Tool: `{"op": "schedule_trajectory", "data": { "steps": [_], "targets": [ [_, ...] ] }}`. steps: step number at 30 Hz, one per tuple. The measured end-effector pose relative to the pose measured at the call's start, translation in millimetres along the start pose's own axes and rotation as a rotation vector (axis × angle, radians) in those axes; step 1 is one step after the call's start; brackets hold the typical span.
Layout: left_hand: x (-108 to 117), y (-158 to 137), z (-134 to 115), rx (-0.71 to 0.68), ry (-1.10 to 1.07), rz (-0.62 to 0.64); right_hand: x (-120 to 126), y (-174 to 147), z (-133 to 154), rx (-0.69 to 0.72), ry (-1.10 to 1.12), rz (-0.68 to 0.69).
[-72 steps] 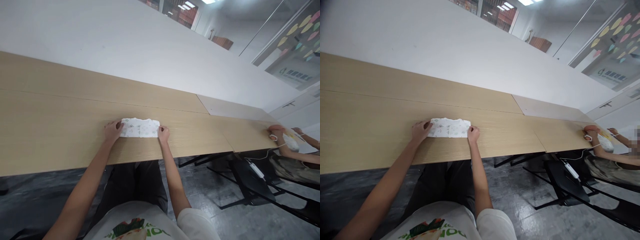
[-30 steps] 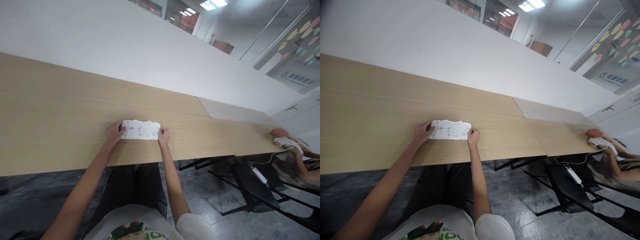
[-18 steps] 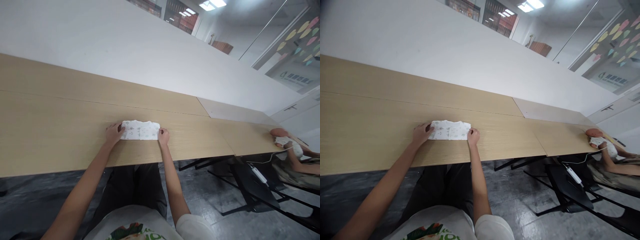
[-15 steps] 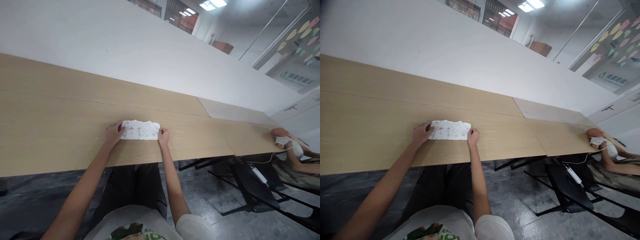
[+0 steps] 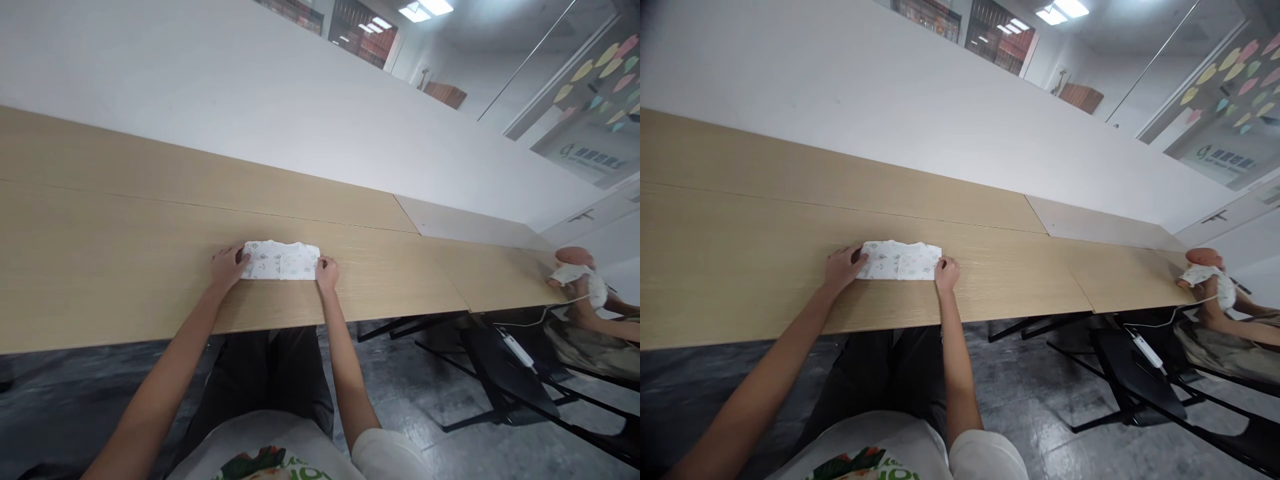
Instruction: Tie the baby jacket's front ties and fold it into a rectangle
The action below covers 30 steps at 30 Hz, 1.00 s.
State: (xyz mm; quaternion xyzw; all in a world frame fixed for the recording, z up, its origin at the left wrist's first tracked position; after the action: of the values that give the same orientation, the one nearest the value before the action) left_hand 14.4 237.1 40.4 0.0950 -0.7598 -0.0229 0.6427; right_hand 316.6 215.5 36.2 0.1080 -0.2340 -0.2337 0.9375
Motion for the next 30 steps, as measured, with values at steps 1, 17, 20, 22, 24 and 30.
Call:
{"op": "schedule_trajectory", "data": {
  "steps": [1, 17, 20, 22, 24, 30],
  "targets": [
    [0.2, 0.1, -0.1, 0.000, 0.000, 0.004, 0.1, 0.0, 0.2, 0.000, 0.001, -0.001],
    [4.2, -2.0, -2.1, -0.001, -0.005, 0.010, 1.3, -1.9, 2.5, 0.008, -0.011, 0.008],
    [4.5, -2.4, -2.4, 0.002, 0.000, 0.019, 2.0, -2.2, 3.8, 0.010, -0.017, 0.009],
    [4.9, -2.7, -2.8, -0.001, -0.003, 0.021, 2.2, -2.0, 4.1, 0.005, -0.020, 0.012],
    [5.3, -2.9, -3.0, -0.003, -0.005, 0.023, 1.8, -1.8, 3.9, 0.002, -0.021, 0.016],
    [4.8, -2.4, -2.4, 0.002, -0.002, 0.016, 1.3, -1.3, 2.1, -0.006, -0.018, 0.004]
  ]
}}
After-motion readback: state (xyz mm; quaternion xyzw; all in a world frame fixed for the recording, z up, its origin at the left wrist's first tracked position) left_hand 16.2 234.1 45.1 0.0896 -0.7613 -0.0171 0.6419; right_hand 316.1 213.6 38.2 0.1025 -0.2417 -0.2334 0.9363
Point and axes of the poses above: each hand's wrist, its own y-axis towards the middle knuckle, its own x-axis out of the back of the hand, z = x × y, the point moved 5 cm from there along y, towards the middle knuckle, and after that the axes turned 15 degrees about y, right-handed, at the moved point
